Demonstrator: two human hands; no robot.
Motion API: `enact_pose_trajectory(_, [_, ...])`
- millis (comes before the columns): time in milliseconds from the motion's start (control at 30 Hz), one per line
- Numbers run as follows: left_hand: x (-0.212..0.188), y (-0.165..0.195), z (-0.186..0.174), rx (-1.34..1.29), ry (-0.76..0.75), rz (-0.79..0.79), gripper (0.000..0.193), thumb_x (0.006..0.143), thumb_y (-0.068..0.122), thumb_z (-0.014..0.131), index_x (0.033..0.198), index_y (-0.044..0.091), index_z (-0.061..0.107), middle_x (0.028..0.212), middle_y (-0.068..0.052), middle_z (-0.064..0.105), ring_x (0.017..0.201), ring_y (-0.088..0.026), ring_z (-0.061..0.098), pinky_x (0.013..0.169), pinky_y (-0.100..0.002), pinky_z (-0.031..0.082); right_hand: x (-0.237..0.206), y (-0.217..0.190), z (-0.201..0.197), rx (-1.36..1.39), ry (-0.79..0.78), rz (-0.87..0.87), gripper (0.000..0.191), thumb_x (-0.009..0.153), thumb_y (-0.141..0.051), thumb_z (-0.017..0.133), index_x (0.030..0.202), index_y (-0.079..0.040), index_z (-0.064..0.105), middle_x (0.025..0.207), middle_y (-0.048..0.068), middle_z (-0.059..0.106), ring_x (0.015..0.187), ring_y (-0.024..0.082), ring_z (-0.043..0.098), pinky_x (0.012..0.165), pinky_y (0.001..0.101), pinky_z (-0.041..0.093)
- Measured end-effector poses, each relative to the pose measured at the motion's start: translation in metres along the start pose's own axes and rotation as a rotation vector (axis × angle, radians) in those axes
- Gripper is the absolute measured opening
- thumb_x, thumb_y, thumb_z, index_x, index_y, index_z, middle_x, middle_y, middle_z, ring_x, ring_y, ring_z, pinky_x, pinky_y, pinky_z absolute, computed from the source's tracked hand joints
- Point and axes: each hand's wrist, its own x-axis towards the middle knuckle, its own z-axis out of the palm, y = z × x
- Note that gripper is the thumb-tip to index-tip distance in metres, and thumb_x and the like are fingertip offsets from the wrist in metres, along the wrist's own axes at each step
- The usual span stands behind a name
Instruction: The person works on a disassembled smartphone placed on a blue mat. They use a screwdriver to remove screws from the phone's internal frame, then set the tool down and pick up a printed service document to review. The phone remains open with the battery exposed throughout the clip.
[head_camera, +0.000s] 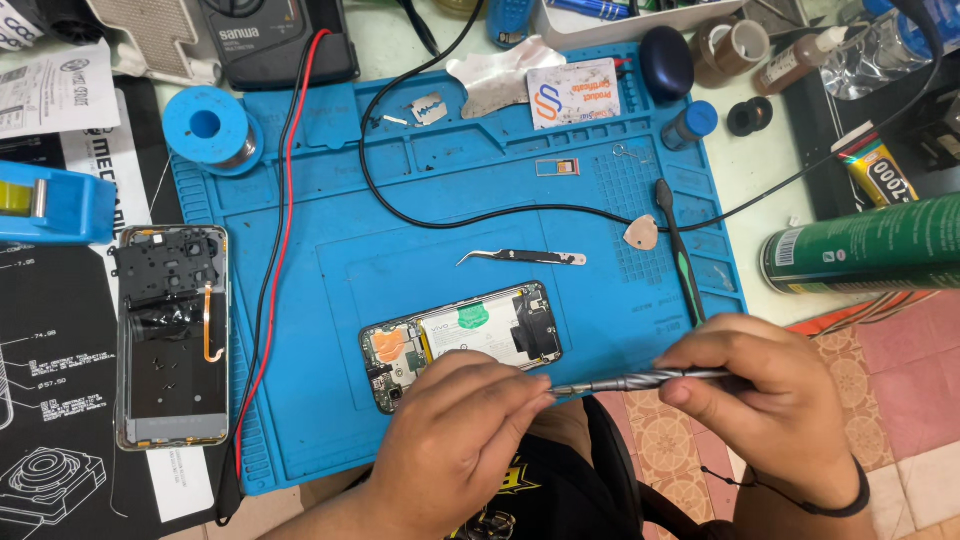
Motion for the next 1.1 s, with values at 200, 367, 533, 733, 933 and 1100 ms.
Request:
enact_pose_trajectory(200, [-0.002,-0.005,0.007,0.212,-0.033,-0.042,0.058,0.083,0.033,0.084,0.126,-0.002,0.067,0.124,-0.013,0.067,0.115,-0.034,0.056,0.095,-0.043,0.049,0.014,-0.026,-0.021,-0.262,0.051,-0.052,0.021,0.078,-0.013,0.080,0.097,-0.005,0.074,0.083,0.004,0.072,0.068,0.013,0.060,0.056,0.0259,0.045])
enact_pose_trajectory(367, [-0.003,-0.013,0.016,0.368,-0.234,0.044,0.071,0.076,0.044,0.084,0.128,0.001,0.064,0.144,-0.021,0.050,0.125,-0.040,0.044,0.102,-0.055,0.038,0.047,-0.049,-0.023,-0.560,-0.051,-0.235,0.018,0.077,-0.013,0.079,0.094,-0.007,0.077,0.073,0.006,0.063,0.062,0.022,0.061,0.055,0.0361,0.048])
enact_pose_trajectory(533, [-0.008,-0.016,0.023,0.390,-0.300,0.001,0.078,0.072,0.046,0.084,0.131,0.001,0.062,0.146,-0.021,0.047,0.126,-0.041,0.043,0.103,-0.056,0.036,0.073,-0.062,-0.012,-0.625,-0.164,-0.403,0.014,0.076,-0.014,0.080,0.087,-0.007,0.076,0.072,0.006,0.060,0.064,0.027,0.062,0.054,0.0404,0.048])
enact_pose_trajectory(733, [-0.010,-0.017,0.024,0.388,-0.301,-0.013,0.077,0.073,0.045,0.084,0.132,0.001,0.062,0.147,-0.021,0.045,0.127,-0.041,0.042,0.105,-0.056,0.036,0.082,-0.069,-0.005,-0.617,-0.194,-0.445,0.014,0.075,-0.013,0.080,0.086,-0.006,0.075,0.074,0.006,0.061,0.067,0.028,0.063,0.055,0.0412,0.049])
enact_pose_trajectory(933, [-0.010,-0.018,0.026,0.393,-0.295,-0.013,0.075,0.075,0.045,0.083,0.131,0.001,0.062,0.147,-0.021,0.045,0.127,-0.042,0.042,0.106,-0.057,0.035,0.085,-0.072,0.001,-0.695,-0.204,-0.453,0.014,0.075,-0.016,0.080,0.081,-0.006,0.072,0.070,0.008,0.059,0.064,0.030,0.063,0.054,0.0433,0.049])
enact_pose_trajectory(1100, [-0.010,-0.017,0.027,0.391,-0.286,-0.014,0.074,0.075,0.045,0.083,0.131,0.001,0.062,0.147,-0.021,0.045,0.127,-0.041,0.042,0.106,-0.057,0.034,0.090,-0.075,0.003,-0.773,-0.223,-0.475,0.019,0.076,-0.019,0.079,0.073,-0.006,0.066,0.069,0.010,0.059,0.062,0.032,0.064,0.053,0.0434,0.051])
